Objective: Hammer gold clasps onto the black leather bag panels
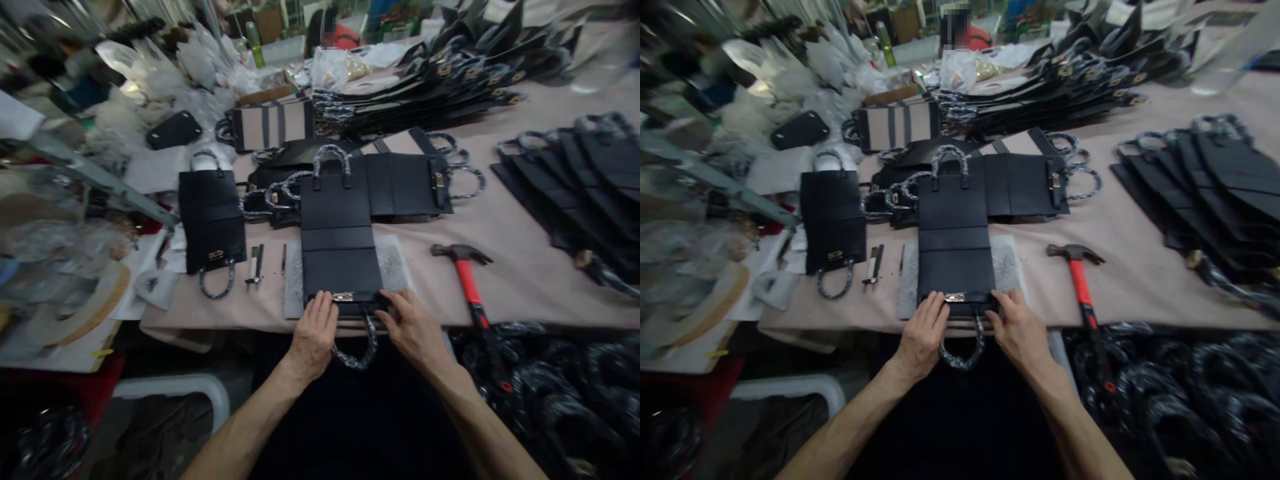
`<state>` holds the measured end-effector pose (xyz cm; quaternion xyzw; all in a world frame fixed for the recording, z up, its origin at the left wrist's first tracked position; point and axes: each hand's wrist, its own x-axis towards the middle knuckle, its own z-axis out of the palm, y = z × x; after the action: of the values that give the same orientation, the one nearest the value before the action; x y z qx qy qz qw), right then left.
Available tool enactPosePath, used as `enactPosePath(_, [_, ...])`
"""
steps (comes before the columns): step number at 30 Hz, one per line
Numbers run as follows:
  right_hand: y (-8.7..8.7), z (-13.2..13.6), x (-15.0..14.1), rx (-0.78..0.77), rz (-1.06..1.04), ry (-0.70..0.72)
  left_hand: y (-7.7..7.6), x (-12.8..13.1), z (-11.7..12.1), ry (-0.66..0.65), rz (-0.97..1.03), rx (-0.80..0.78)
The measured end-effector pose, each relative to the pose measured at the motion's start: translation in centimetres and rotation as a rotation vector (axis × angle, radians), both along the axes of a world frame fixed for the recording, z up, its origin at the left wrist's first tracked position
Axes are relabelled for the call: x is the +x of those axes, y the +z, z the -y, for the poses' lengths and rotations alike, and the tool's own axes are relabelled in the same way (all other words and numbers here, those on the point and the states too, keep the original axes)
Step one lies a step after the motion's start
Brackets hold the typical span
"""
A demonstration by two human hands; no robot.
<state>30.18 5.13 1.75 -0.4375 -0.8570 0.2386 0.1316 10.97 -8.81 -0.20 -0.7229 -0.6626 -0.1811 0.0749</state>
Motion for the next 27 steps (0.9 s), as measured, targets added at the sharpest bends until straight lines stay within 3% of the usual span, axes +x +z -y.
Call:
enactPosePath(7, [-2.9,0.1,0.2,0.171,-0.007,-0.01,2.9,-2.0,1.0,-0.14,0.272,-0.247])
enactPosePath(11, [-3.4,-0.1,0.5,0.179,-0.003,-0.008,3.5,-3.7,1.5,-0.165,0.495,-0.102])
enactPosePath(13, [-3.5,-0.3,0.6,0.162,-0.019,0.005,3.9,-5.8,1.3,0.031,0.551,0.049])
enactPosePath(15, [-3.5,-0.5,0.7,0.142,-0.039,0.012,4.6,-8.9,0.7,0.379,0.516,0.124])
enactPosePath(18, [-3.4,-0.9,0.4,0.108,-0.056,-0.002,5.7,-14.5,-0.5,0.85,0.426,-0.071])
enactPosePath(20, [-3.1,-0.9,0.1,0.085,-0.054,-0.019,6.1,-17.6,-1.5,0.944,0.413,-0.33])
enactPosePath(23, [-2.0,-0.7,-0.3,0.035,-0.034,-0.024,5.4,-20.2,-3.0,0.896,0.455,-0.604])
enactPosePath(25, [-1.3,-0.6,-0.6,0.003,-0.027,-0.014,4.5,-20.8,-3.8,0.916,0.507,-0.62])
enactPosePath(27, [-0.8,-0.6,-0.8,-0.014,-0.018,-0.021,3.8,-21.1,-4.2,0.965,0.704,-0.563])
